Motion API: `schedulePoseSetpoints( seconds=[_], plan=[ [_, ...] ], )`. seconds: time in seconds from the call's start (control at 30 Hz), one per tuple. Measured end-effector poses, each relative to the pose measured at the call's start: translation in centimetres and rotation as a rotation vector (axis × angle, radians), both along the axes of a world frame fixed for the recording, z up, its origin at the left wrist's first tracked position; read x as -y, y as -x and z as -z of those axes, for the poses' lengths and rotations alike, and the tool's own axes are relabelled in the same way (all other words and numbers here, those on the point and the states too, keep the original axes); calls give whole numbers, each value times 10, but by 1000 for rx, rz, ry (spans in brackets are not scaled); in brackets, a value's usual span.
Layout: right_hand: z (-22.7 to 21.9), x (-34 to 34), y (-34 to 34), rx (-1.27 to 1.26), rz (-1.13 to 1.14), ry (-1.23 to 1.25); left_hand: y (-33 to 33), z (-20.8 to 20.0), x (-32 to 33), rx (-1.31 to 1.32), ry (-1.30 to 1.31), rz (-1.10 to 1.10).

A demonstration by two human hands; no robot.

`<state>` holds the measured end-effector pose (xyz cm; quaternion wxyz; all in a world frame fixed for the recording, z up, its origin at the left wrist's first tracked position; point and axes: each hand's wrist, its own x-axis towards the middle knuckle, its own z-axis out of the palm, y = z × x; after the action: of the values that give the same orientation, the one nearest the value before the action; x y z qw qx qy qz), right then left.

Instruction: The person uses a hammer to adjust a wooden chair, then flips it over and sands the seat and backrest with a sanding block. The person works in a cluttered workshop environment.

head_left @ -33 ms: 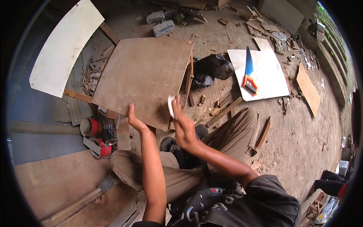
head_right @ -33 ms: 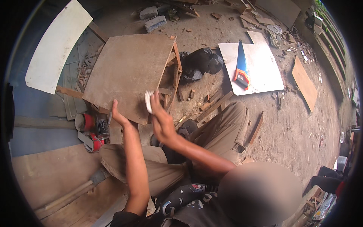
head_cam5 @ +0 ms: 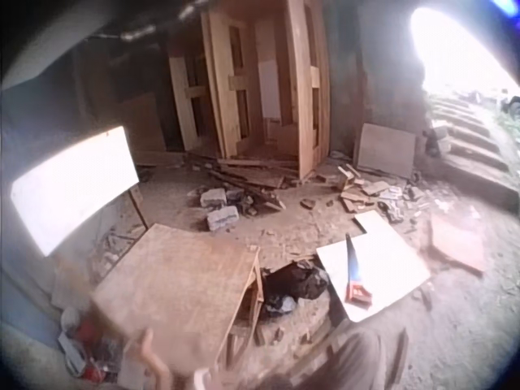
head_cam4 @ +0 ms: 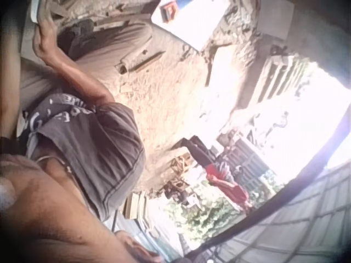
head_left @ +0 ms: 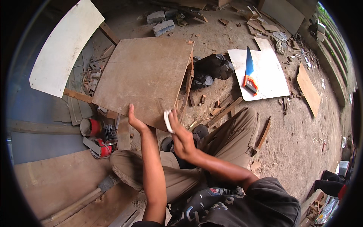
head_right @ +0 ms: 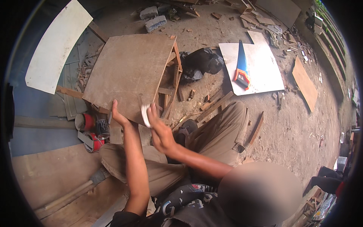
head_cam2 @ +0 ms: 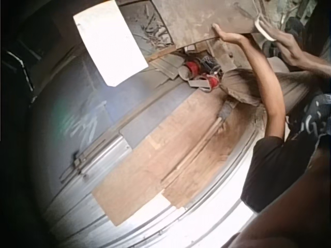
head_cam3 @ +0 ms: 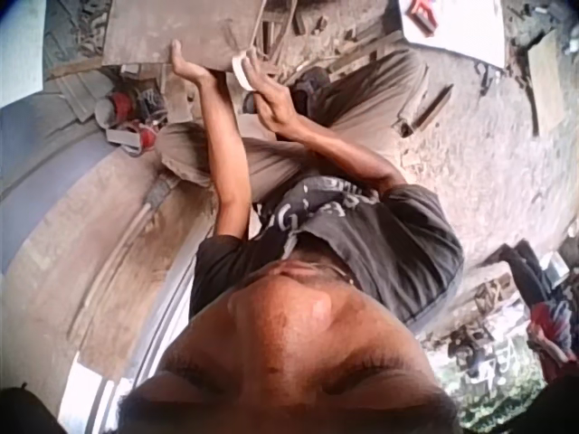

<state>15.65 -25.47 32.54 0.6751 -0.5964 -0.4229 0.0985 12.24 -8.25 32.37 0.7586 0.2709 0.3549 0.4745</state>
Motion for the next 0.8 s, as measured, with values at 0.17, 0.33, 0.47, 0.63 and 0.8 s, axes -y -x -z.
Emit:
schedulePoseSetpoints(
  seconds=[0.17, 0.33, 0.47, 0.63, 0.8],
  plan=[
    [3, -12, -29, 50, 44, -8, -1, -12, 10, -81, -7, -13],
    [10, -32, -63, 123, 116, -38, -4, -17, 15, -68, 38, -27],
    [23, 19, 0, 309, -129, 8, -3, -19, 9, -28, 9, 3],
    [37, -22, -98, 373, 128, 93, -1, -25, 22, -56, 78, 3],
    [84, 4, -34, -1, 67, 98, 5, -22, 21, -17, 45, 39]
  ],
)
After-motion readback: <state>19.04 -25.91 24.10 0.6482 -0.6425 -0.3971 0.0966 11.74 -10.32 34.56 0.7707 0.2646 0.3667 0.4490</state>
